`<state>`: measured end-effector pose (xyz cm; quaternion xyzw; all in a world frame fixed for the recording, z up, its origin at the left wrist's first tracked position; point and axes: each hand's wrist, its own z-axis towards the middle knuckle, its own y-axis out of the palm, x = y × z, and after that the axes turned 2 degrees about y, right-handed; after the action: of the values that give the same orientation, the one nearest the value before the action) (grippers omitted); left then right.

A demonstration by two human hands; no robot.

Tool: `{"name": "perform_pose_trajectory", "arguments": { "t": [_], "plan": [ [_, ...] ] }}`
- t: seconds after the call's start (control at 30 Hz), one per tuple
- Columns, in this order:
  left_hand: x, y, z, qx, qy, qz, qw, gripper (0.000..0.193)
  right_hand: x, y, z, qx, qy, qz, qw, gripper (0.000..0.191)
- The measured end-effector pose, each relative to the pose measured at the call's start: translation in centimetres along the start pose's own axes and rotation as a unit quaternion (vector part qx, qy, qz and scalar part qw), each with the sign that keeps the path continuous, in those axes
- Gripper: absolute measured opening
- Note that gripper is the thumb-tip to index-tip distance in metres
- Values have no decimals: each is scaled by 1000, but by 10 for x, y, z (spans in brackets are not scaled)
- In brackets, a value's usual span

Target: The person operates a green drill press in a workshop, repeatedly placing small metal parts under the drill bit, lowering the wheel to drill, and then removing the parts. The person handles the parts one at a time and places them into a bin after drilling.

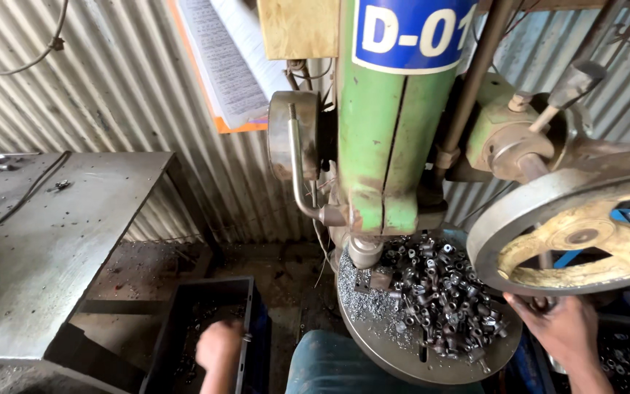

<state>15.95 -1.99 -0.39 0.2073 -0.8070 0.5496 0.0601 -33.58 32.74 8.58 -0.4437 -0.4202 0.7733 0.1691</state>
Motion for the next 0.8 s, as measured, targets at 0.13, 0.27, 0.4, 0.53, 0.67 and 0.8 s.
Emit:
{"name": "perform_pose_trajectory", "arguments": {
  "t": [0.13, 0.27, 0.4, 0.53, 0.67, 0.8],
  "plan": [
    [-7, -15, 1, 124, 20, 39, 991, 66, -20, 4, 4, 78, -134, 17, 988, 45],
    [45, 11, -54, 60, 259, -77, 961, 43, -49, -3, 1, 143, -173, 22, 974, 67],
    [112, 68, -151, -120, 479, -231, 838, 21, -64, -10, -4, 135, -175, 40, 974, 69],
    [159, 101, -201, 12, 594, -106, 797, 35, -67, -13, -7, 103, -130, 66, 984, 44],
    [180, 122, -203, 8, 575, -84, 813, 38, -63, -8, -5, 129, -125, 35, 983, 37],
    [163, 129, -186, 47, 575, -87, 812, 32, -56, -1, -1, 113, -77, 3, 991, 38]
  ]
}}
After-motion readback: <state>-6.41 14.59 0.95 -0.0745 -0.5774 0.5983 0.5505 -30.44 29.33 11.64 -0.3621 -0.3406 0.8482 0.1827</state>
